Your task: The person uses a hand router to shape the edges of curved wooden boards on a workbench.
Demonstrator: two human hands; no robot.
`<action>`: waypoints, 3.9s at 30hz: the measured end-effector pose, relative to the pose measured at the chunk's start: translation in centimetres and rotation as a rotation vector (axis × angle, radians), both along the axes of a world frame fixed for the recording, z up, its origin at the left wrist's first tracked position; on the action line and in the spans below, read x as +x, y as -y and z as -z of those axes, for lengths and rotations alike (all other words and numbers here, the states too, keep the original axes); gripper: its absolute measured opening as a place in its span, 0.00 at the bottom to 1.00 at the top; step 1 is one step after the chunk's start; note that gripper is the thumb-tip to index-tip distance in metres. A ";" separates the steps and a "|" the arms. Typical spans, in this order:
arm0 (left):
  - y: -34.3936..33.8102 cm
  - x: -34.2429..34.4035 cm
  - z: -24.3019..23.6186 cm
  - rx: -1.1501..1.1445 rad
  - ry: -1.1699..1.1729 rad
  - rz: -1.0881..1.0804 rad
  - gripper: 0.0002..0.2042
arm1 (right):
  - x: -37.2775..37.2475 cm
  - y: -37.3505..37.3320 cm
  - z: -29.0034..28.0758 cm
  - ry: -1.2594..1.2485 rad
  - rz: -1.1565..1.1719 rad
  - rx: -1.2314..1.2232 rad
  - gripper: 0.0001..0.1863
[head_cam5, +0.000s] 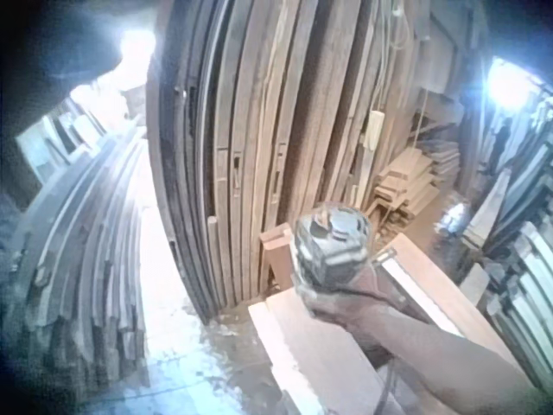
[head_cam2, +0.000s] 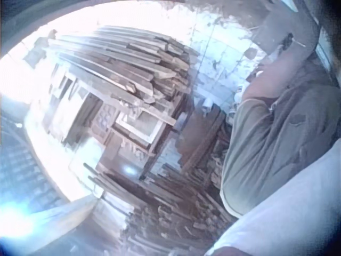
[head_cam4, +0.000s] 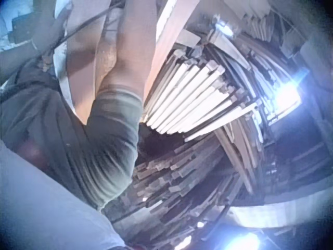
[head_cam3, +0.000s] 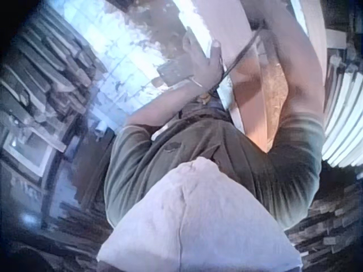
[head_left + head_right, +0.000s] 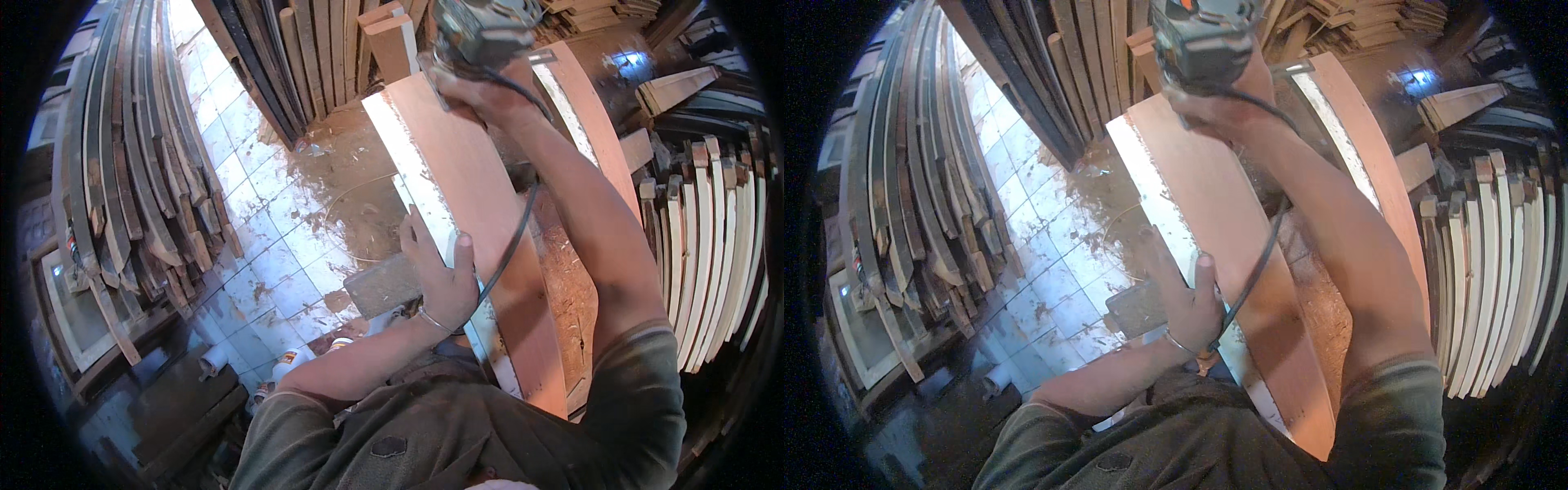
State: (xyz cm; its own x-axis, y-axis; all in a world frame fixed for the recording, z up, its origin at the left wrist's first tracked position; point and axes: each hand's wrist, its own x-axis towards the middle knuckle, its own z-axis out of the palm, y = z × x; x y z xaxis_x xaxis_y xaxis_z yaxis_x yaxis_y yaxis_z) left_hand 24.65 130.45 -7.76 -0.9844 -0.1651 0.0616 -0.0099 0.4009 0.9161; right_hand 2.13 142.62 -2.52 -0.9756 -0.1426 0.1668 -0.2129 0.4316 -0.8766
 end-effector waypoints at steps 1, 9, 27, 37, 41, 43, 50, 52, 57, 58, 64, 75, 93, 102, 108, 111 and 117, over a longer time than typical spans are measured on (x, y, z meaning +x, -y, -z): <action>-0.4 -0.1 -0.1 0.009 -0.001 0.008 0.35 | -1.6 -0.6 1.2 -0.113 0.059 0.065 0.26; -0.2 -0.4 0.0 0.064 0.038 0.006 0.36 | -6.1 1.1 0.0 -0.378 0.132 -0.158 0.18; 0.3 -2.1 1.7 0.134 -0.110 -0.050 0.40 | 47.3 -14.4 -12.9 -0.199 1.083 -0.403 0.17; -7.7 6.9 -8.7 -0.828 -0.766 1.889 0.57 | 77.7 -8.1 -13.7 -0.597 1.831 -0.329 0.17; -9.2 7.2 -9.9 -0.894 -0.780 2.055 0.59 | 80.7 -2.9 -13.4 -0.788 2.030 -0.481 0.19; -9.3 7.3 -9.2 -0.856 -0.721 2.133 0.58 | 83.0 -1.4 -12.1 -0.890 2.105 -0.513 0.21; -8.7 7.7 -7.8 -0.799 -0.798 2.022 0.53 | 87.2 2.4 -9.2 -1.012 2.212 -0.533 0.22; -8.2 7.9 -7.8 -0.724 -0.993 1.891 0.51 | 88.0 3.4 -9.1 -1.018 2.252 -0.474 0.22; -11.5 7.6 -10.4 -0.721 -1.097 1.849 0.48 | 89.3 4.6 -9.2 -1.022 2.310 -0.477 0.23; -12.9 7.4 -10.8 -0.717 -1.108 1.848 0.47 | 88.8 4.4 -9.5 -1.034 2.303 -0.471 0.23; -23.3 6.6 -9.2 -0.756 -1.094 1.852 0.50 | 87.1 4.1 -9.6 -0.998 2.312 -0.400 0.24; -38.8 9.3 -5.8 -0.959 -1.125 1.706 0.55 | 85.2 8.6 -9.6 -0.822 2.420 -0.216 0.27; -33.9 10.5 3.0 -0.520 -0.710 1.790 0.32 | 86.5 1.2 -9.1 -0.843 2.241 -0.517 0.31; -16.2 15.0 -2.2 -0.471 -0.639 1.511 0.29 | 87.6 -9.7 -6.9 -0.611 1.814 -0.706 0.36; -7.1 12.2 -0.6 -0.190 -0.669 0.649 0.23 | 82.8 -18.4 -6.3 -0.600 1.458 -0.667 0.34; -2.2 9.6 0.5 0.140 -0.185 0.134 0.24 | 76.1 -19.9 -6.8 -0.609 1.388 -0.601 0.33; 4.7 -5.1 7.0 0.402 -0.059 -0.238 0.28 | 63.6 -21.5 -7.6 -0.503 1.175 -0.812 0.33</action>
